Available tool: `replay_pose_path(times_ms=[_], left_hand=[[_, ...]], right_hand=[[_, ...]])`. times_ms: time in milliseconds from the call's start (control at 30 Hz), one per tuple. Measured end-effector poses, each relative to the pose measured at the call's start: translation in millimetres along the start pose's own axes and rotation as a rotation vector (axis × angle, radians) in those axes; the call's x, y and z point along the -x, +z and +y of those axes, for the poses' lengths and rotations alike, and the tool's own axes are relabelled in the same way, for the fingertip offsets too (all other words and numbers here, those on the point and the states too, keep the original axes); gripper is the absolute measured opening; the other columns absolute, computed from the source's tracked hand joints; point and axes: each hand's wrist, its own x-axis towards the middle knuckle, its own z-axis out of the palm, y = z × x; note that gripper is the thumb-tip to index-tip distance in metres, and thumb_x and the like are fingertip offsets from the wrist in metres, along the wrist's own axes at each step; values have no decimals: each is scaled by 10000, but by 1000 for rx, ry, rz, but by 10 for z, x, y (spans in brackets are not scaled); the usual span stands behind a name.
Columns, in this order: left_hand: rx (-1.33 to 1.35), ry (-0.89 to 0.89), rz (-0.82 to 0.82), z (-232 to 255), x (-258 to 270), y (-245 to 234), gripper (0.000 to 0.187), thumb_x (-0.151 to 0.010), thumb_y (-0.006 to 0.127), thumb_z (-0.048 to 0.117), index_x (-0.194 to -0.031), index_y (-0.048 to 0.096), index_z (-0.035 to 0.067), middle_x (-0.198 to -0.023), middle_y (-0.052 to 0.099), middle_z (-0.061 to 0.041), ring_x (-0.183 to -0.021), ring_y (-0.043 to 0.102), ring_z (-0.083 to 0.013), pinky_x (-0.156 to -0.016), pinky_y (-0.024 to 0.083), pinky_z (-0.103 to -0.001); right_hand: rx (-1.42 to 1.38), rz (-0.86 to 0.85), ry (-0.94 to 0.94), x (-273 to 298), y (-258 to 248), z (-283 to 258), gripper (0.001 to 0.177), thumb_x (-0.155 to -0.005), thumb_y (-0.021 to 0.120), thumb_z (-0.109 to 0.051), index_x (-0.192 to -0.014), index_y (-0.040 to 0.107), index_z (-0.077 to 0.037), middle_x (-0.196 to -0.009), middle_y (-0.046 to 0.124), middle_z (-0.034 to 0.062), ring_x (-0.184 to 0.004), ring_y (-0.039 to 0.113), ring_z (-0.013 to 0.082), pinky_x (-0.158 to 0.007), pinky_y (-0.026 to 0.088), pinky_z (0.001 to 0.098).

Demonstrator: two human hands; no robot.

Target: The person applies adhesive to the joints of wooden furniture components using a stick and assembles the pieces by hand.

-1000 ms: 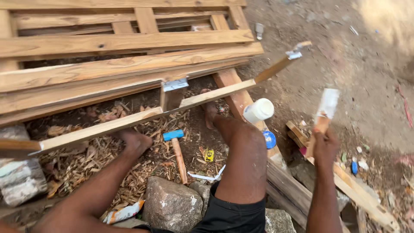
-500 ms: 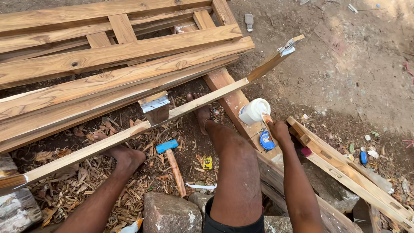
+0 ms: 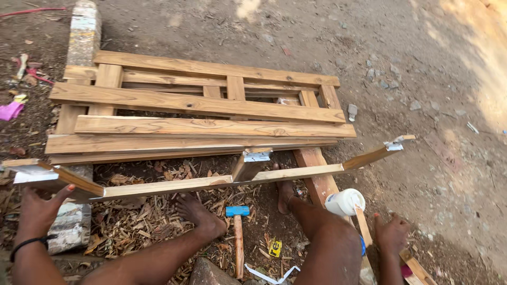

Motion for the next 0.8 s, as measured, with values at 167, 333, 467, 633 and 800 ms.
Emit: replay_pose_path(times_ms=[167,333,467,633,800], left_hand=[[-17,110,107,-112,-134,-28,694,-849,862,440,-1277,608,-44,-1277,612,-252,-1171,603,-380,-1002,487,-503],[20,-22,129,-326,-75,175,1077,-823,883,574,-1508,336,-52,-1461,426,-281,-1365,450,-423,-1120,381,-500],[-45,-32,137,-184,-189,257,1264,-722,886,678,-1507,238,-71,-1476,373,-323,-1356,428,-457,-1096,396,-530],[-109,-125,341,167,-128,517,1314,-650,878,731,-1496,265,-64,-1451,417,-310,-1373,461,-463,-1116,446,-523],[-179,-277,402,69,-6,670,1178,-741,873,675,-1491,320,-45,-1474,439,-287,-1389,491,-423,-1159,472,-510]], right_hand=[[-233,-289,-462,-335,-942,-518,498,-987,683,-386,-1370,678,-68,-1185,756,164,-1013,743,316,-855,596,439],[86,-424,-930,199,-1744,-2032,596,-887,756,-368,-1412,615,-124,-1171,775,98,-1098,754,234,-815,630,418],[47,-744,-1327,1336,-1829,-3135,586,-801,776,-382,-1341,647,-196,-1203,733,44,-1076,737,194,-780,645,347],[280,-410,-1991,2549,-251,-4555,663,-973,489,-569,-1427,480,-86,-1421,553,200,-1257,565,330,-1102,410,505],[27,-326,-1710,2646,1408,-4885,758,-919,549,-587,-1472,462,-76,-1468,498,255,-1304,503,393,-1056,375,557]])
